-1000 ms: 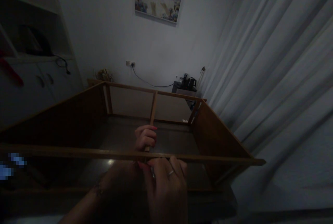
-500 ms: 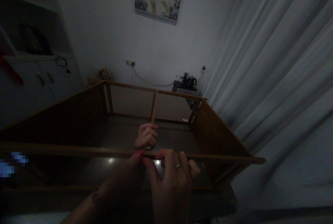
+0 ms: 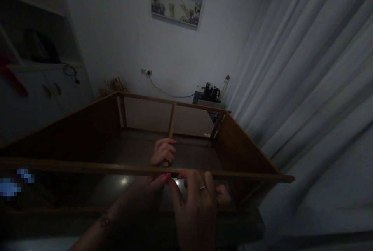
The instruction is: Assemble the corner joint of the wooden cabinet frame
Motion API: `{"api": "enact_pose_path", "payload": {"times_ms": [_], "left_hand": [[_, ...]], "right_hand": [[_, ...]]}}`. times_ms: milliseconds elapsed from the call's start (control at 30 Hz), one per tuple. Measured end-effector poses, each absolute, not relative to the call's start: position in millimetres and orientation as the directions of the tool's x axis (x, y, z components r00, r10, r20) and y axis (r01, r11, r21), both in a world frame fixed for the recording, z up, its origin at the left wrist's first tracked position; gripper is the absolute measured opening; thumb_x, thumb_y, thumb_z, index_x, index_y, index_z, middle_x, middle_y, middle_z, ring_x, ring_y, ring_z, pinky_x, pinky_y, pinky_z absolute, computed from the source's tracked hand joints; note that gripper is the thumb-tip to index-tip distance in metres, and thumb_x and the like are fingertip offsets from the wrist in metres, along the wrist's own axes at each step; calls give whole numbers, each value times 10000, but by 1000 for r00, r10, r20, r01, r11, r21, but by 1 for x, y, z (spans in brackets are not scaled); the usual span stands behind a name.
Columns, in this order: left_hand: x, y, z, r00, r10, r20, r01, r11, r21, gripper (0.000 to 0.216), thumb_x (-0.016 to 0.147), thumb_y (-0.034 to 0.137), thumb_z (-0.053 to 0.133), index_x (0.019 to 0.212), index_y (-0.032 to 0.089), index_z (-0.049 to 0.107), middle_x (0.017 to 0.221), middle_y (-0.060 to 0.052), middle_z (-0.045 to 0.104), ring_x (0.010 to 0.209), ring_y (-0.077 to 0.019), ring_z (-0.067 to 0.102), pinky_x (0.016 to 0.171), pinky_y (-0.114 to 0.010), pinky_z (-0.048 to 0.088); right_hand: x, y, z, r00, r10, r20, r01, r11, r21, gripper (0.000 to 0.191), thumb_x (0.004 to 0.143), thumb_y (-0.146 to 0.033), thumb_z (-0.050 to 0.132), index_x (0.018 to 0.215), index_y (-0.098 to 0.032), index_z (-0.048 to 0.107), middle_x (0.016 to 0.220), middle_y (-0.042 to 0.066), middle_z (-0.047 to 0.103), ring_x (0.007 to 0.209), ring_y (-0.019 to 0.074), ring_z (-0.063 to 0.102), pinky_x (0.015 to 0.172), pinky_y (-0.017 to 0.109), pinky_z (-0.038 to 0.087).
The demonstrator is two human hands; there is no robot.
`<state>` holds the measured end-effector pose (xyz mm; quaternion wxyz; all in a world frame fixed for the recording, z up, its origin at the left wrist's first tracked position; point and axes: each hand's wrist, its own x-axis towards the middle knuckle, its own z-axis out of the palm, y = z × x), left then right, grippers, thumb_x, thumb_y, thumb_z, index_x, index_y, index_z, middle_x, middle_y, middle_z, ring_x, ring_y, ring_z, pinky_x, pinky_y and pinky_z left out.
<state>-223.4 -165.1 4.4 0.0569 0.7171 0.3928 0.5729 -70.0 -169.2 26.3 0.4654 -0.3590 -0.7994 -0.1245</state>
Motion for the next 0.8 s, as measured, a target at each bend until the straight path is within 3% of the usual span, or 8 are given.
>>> {"api": "enact_pose_path", "payload": {"times_ms": [100,167,267,333,567,700,800], "left_hand": [[-224,-166,6,39,644,764,507,-672,540,316,866,517,399,756,224,438,843,-41,496,1113,-260,384,965,-450,328],[-226,-166,6,46,641,767,511,-674,533,286,868,491,410,767,225,442,862,-43,508,1122,-260,385,956,-447,337],[-228,-166,6,81,634,769,530,-681,506,237,869,449,431,787,226,447,880,-42,518,1118,-254,392,964,-450,331],[-228,-167,6,94,643,760,542,-673,503,236,873,445,429,790,225,449,888,-44,519,1128,-254,390,973,-454,324],[-225,-172,5,84,657,749,526,-667,527,190,904,397,394,856,229,471,970,-50,528,1212,-243,354,1023,-449,301],[-224,-172,1,49,645,762,507,-674,538,231,902,427,383,908,232,506,1012,-59,528,1240,-255,343,1040,-469,287],[-223,-171,0,39,641,767,499,-677,541,260,898,450,375,890,230,512,1011,-62,530,1240,-258,345,1035,-470,295]], "right_hand": [[-60,-167,19,-311,494,812,624,751,-218,269,899,-474,502,820,-223,555,655,-14,558,604,160,494,577,286,336],[-51,-168,12,-299,546,783,560,764,-319,279,863,-460,565,988,-211,549,710,-13,547,607,147,498,585,273,383],[-40,-174,1,-217,635,742,474,733,-488,407,896,-434,510,1216,-190,453,777,4,534,669,151,525,638,275,437],[-36,-179,-5,-179,659,731,426,722,-546,400,934,-437,426,1252,-193,435,852,36,539,740,167,536,675,291,448],[-37,-185,-20,-179,580,795,363,790,-494,313,971,-426,322,1064,-223,541,888,46,499,722,158,510,610,273,434],[-26,-175,-24,-296,402,866,182,914,-362,364,996,-364,255,925,-227,585,740,4,507,553,103,493,462,205,397],[-18,-175,-22,-323,419,849,175,908,-381,360,991,-366,290,900,-228,611,774,16,583,600,111,563,524,210,448]]}}
